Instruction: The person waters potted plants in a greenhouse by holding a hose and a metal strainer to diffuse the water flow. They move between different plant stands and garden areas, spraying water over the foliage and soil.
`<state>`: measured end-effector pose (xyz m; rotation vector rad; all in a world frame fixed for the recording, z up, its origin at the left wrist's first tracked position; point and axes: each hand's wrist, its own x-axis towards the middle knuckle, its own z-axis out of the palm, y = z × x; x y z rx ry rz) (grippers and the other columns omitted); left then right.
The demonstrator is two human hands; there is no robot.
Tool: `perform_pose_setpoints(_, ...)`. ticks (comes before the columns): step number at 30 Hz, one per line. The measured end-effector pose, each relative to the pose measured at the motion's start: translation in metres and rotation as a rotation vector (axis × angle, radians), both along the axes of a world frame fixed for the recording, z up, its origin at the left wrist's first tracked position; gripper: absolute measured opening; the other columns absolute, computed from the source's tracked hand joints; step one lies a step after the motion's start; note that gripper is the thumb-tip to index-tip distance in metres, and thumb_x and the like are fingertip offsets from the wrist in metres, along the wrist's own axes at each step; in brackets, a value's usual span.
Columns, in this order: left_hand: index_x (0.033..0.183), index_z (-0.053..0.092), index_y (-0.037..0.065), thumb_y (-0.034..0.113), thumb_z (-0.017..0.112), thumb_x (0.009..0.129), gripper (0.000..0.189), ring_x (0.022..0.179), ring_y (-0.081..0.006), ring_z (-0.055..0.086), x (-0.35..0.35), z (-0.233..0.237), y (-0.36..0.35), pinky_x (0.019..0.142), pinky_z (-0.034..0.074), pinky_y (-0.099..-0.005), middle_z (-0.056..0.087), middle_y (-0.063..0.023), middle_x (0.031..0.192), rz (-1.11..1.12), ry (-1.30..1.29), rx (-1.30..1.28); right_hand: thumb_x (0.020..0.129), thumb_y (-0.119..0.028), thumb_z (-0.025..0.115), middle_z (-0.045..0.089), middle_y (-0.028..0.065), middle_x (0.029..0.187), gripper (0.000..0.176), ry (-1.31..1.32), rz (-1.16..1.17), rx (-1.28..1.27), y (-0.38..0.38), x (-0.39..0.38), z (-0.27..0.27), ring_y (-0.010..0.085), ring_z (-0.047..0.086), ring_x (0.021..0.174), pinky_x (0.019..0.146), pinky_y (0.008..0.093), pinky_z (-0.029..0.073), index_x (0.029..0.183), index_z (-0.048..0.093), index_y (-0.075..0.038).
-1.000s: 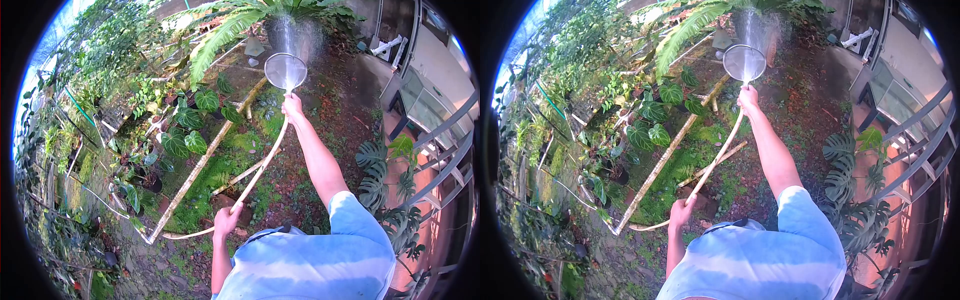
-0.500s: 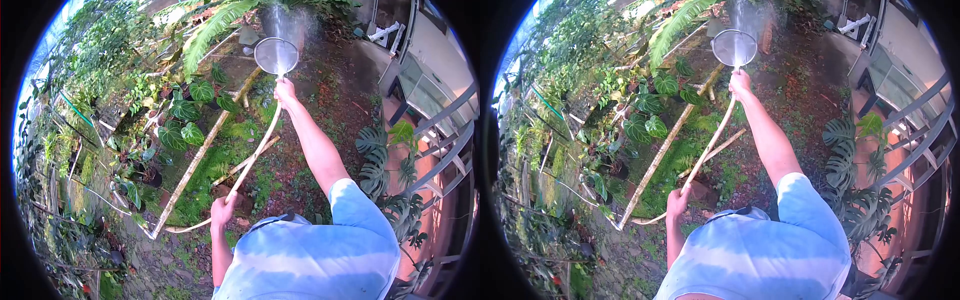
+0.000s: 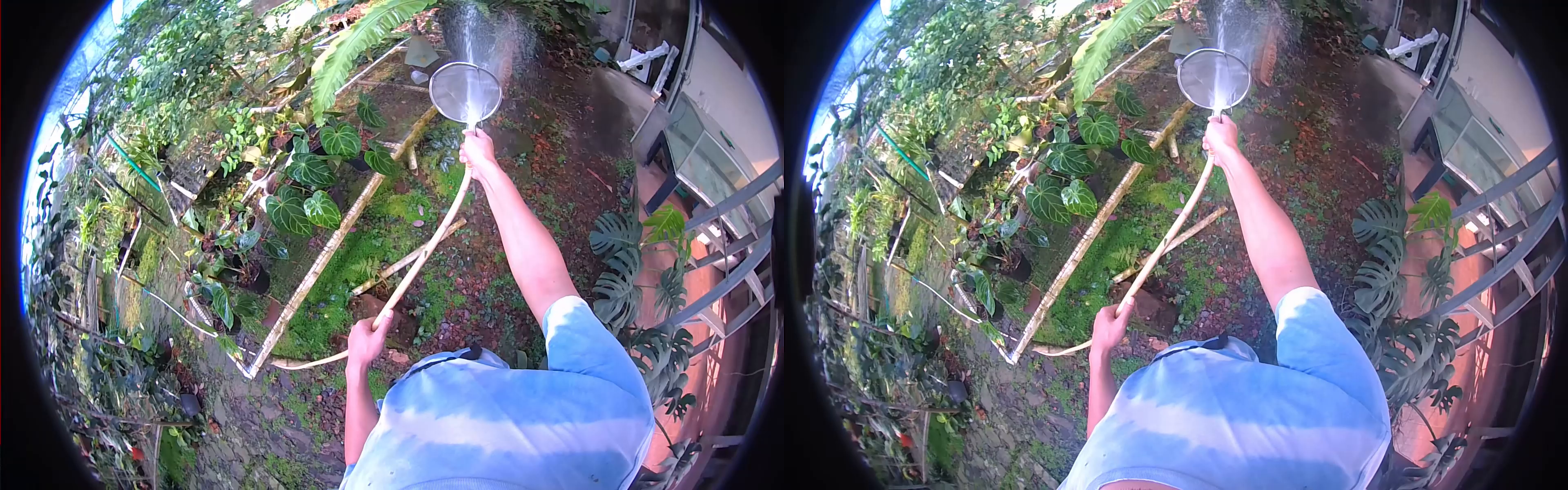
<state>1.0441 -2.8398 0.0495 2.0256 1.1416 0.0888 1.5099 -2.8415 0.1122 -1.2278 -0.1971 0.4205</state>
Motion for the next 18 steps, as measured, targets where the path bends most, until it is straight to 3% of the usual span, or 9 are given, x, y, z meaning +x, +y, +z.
perform_pose_setpoints(18,0.083,0.072,0.000,0.062,0.058,0.086,0.063,0.068,-0.0309,0.066,0.003,0.014,0.000,0.069,0.050,-0.0410,0.064,-0.0177,0.066,0.016,0.033,-0.008,0.100,-0.016,0.045,0.045,0.0027,0.066,0.014,-0.012,-0.003,-0.008,0.008,-0.002,0.007,0.0099,0.042,0.046,0.037,0.0245,0.035,0.108,0.051,-0.006)
